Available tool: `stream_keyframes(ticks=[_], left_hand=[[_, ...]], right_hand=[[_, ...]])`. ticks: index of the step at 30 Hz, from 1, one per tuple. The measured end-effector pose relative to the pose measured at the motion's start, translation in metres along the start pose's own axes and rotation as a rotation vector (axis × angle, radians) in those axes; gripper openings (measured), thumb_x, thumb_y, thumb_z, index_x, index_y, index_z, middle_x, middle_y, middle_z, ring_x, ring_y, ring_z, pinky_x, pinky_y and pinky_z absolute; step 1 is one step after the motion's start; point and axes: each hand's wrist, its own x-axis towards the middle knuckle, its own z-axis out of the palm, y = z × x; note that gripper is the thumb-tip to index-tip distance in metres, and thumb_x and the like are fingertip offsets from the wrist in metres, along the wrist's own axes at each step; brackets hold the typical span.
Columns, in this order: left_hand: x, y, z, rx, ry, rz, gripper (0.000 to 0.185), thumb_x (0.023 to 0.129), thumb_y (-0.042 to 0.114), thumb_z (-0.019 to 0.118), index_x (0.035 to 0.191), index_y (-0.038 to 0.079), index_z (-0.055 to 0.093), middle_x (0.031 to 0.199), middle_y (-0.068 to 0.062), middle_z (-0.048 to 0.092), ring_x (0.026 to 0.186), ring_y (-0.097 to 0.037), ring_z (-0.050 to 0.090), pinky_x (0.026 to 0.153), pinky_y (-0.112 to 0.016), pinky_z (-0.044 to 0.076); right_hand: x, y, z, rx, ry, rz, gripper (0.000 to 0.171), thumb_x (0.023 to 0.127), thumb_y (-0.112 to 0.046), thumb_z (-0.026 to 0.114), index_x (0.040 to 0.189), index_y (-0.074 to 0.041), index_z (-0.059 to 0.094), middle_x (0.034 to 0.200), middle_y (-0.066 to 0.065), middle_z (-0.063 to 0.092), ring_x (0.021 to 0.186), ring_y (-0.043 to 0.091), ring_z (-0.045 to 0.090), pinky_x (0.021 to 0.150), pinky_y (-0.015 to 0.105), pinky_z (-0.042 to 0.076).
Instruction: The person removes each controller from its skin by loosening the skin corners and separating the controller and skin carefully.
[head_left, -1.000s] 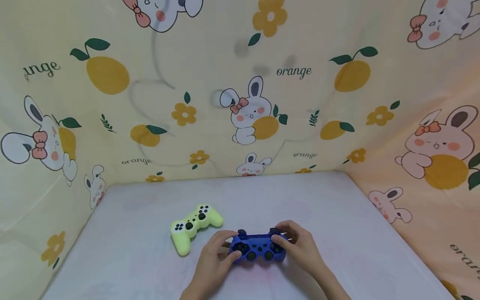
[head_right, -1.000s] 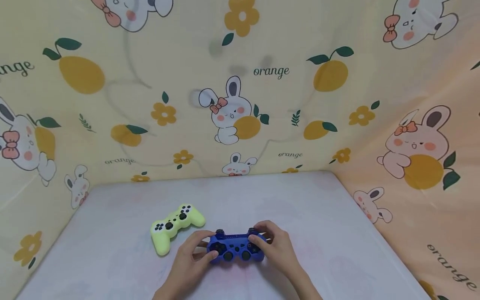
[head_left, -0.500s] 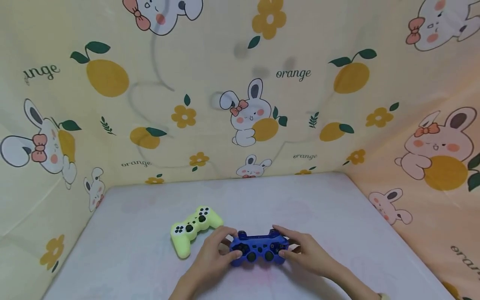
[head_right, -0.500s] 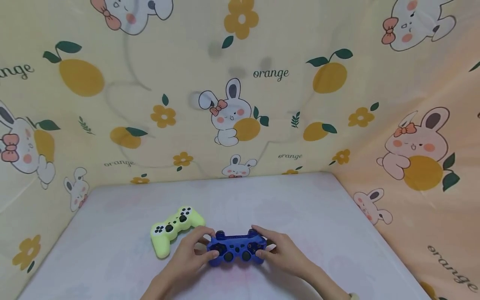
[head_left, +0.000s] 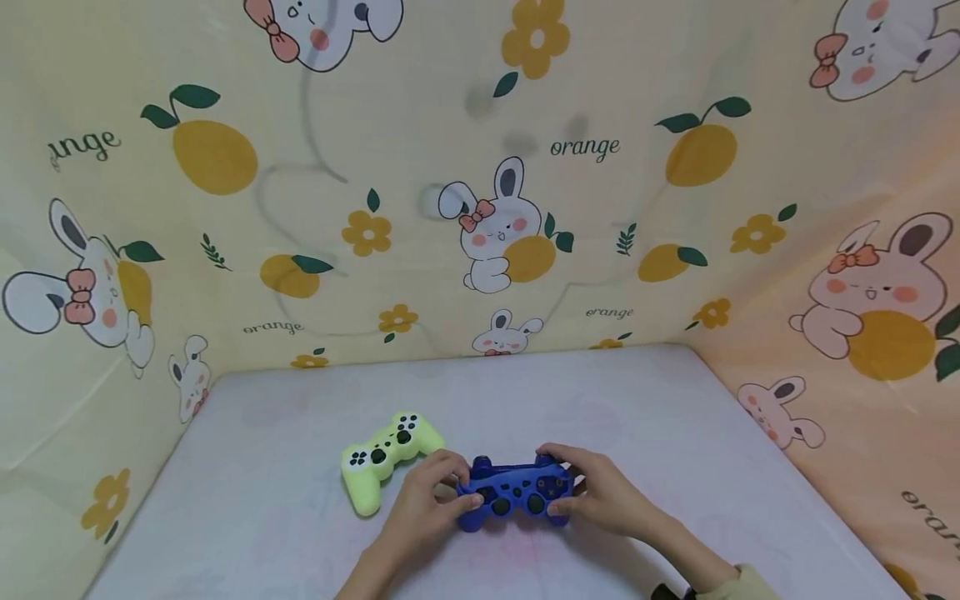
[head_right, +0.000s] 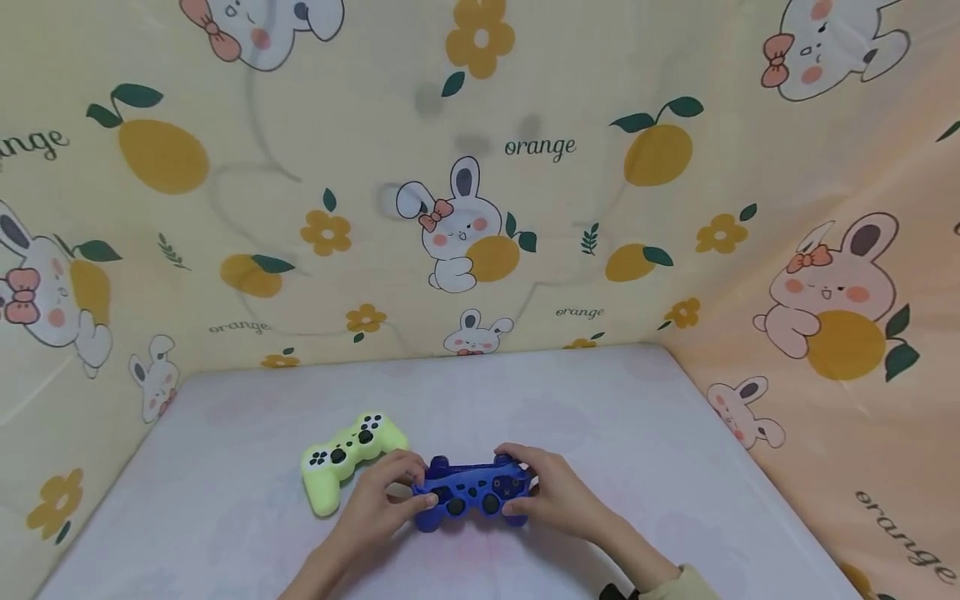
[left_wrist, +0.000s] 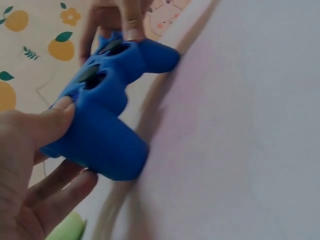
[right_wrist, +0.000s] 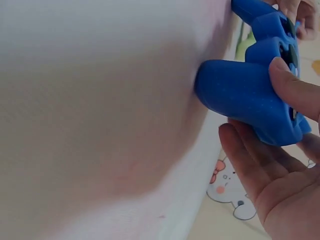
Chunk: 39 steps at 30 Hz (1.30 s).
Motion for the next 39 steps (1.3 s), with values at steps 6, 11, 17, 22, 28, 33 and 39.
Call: stream_keyframes(ticks=[6,11,17,22,28,33,39], left_hand=[[-0.011,0.002,0.012,0.150,0.154,-0.045,0.024,0.082,0.022,0.081,0.081,0.025,0.058,0.096,0.010,0.059,0.086,-0.010,0.062,0.070,-0.028,0.055],[-0.015,0.008,0.021,0.241,0.239,-0.120,0.022,0.082,0.027,0.081,0.080,0.027,0.059,0.086,0.016,0.056,0.083,-0.005,0.063,0.071,-0.027,0.053],[-0.009,0.004,0.023,0.227,0.237,-0.209,0.022,0.081,0.025,0.083,0.082,0.024,0.061,0.086,0.014,0.060,0.079,-0.005,0.062,0.071,-0.027,0.052],[0.004,-0.003,0.017,0.233,0.151,-0.277,0.021,0.085,0.029,0.079,0.089,0.018,0.062,0.086,0.009,0.060,0.072,-0.006,0.057,0.064,-0.025,0.048],[0.010,-0.005,0.013,0.233,-0.008,-0.324,0.049,0.080,0.037,0.082,0.112,0.009,0.058,0.086,0.003,0.056,0.070,-0.010,0.052,0.060,-0.026,0.044],[0.008,-0.007,0.016,0.172,-0.016,-0.320,0.061,0.077,0.032,0.086,0.121,0.005,0.054,0.093,-0.002,0.057,0.072,-0.012,0.057,0.061,-0.026,0.048],[0.007,-0.006,0.019,0.133,0.025,-0.313,0.057,0.075,0.031,0.087,0.116,0.007,0.055,0.094,-0.003,0.059,0.070,-0.011,0.060,0.059,-0.026,0.050]], right_hand=[[0.005,-0.001,0.000,-0.048,-0.033,0.049,0.066,0.082,-0.020,0.082,0.140,-0.015,0.051,0.121,0.006,0.063,0.095,0.017,0.062,0.067,0.028,0.055],[0.005,0.001,0.001,-0.047,-0.046,0.077,0.066,0.084,-0.021,0.080,0.142,-0.015,0.049,0.125,0.010,0.061,0.096,0.019,0.061,0.067,0.028,0.054],[0.001,0.007,0.006,-0.035,-0.001,0.069,0.067,0.087,-0.023,0.077,0.145,-0.008,0.046,0.119,0.010,0.063,0.085,0.013,0.062,0.067,0.028,0.054],[0.002,0.015,0.010,0.006,0.060,0.133,0.065,0.087,-0.024,0.077,0.140,-0.001,0.049,0.110,0.013,0.066,0.081,0.018,0.065,0.065,0.029,0.054],[0.007,0.026,0.008,0.079,0.055,0.217,0.072,0.073,-0.019,0.088,0.132,0.003,0.054,0.102,0.013,0.064,0.081,0.024,0.065,0.065,0.030,0.055],[0.009,0.031,0.005,0.130,0.036,0.227,0.074,0.068,-0.016,0.091,0.130,-0.001,0.055,0.103,0.014,0.062,0.080,0.025,0.065,0.065,0.032,0.055],[0.014,0.034,-0.002,0.198,0.018,0.274,0.069,0.065,-0.013,0.093,0.121,-0.006,0.054,0.089,0.013,0.058,0.072,0.021,0.058,0.060,0.031,0.050]])
